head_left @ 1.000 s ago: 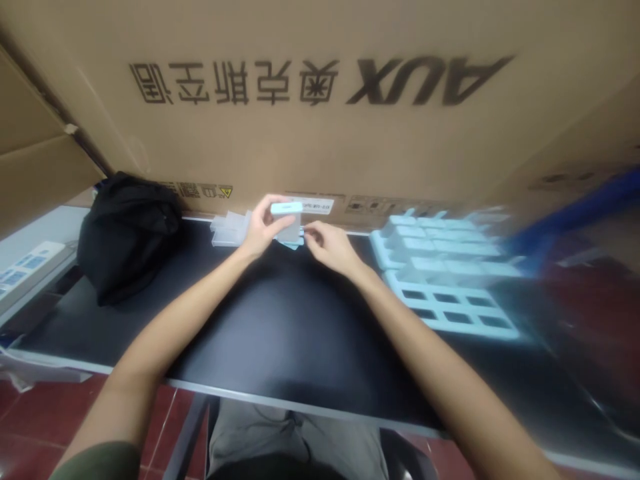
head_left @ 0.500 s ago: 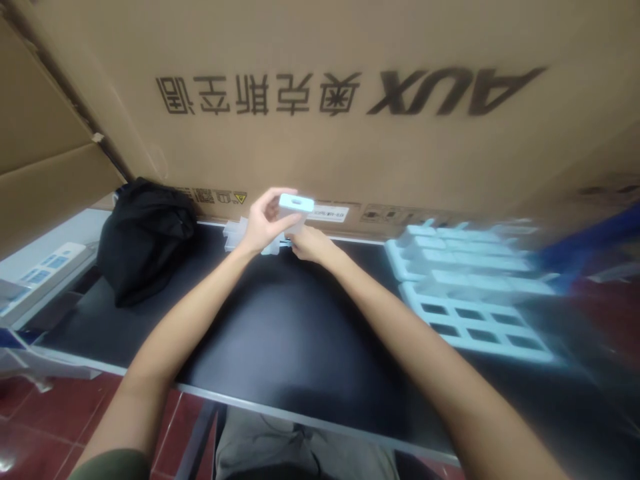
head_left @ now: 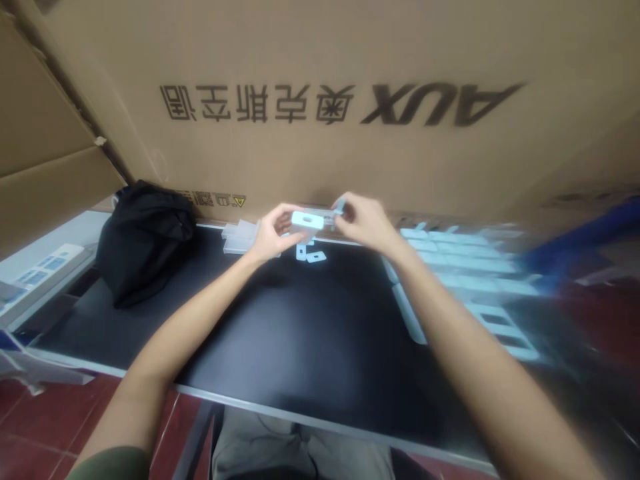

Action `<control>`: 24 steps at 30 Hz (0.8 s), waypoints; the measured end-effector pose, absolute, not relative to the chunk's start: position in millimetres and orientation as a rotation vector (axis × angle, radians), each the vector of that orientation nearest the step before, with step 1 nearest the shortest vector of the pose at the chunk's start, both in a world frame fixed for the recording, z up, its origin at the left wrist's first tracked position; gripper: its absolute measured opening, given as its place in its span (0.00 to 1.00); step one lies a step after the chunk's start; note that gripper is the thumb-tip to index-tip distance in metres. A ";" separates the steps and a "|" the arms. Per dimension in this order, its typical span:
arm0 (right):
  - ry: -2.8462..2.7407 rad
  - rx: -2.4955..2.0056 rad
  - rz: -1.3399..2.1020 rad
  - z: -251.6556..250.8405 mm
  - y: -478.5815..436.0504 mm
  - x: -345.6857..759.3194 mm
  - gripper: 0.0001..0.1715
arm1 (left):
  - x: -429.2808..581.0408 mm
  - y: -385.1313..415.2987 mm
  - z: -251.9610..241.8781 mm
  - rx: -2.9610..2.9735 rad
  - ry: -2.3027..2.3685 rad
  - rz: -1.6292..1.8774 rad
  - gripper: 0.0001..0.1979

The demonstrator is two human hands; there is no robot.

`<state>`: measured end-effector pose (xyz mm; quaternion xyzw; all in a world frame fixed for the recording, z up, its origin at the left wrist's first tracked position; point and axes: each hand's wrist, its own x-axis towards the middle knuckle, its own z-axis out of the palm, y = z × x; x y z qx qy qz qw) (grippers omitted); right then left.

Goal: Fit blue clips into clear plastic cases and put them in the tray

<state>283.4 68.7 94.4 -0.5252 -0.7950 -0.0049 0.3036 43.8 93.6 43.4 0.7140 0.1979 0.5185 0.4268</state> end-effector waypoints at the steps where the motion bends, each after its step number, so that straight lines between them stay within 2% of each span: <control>1: -2.014 -1.328 0.020 103.4 59.0 288.9 0.10 | 47.3 91.1 40.1 1.767 0.501 1.264 0.28; 4: -1.879 -1.165 0.133 125.5 28.3 293.0 0.09 | 58.0 82.8 28.8 1.721 0.517 1.172 0.27; 9: -2.000 -1.139 0.248 135.5 -1.5 278.4 0.09 | 70.9 70.1 14.2 1.693 0.547 1.094 0.26; 16: -2.158 -1.167 0.251 119.4 2.2 276.8 0.07 | 77.4 62.1 8.8 1.624 0.531 1.089 0.26; 24: -2.146 -1.230 0.016 87.4 -10.8 272.4 0.17 | 84.1 56.8 7.4 1.571 0.521 1.155 0.25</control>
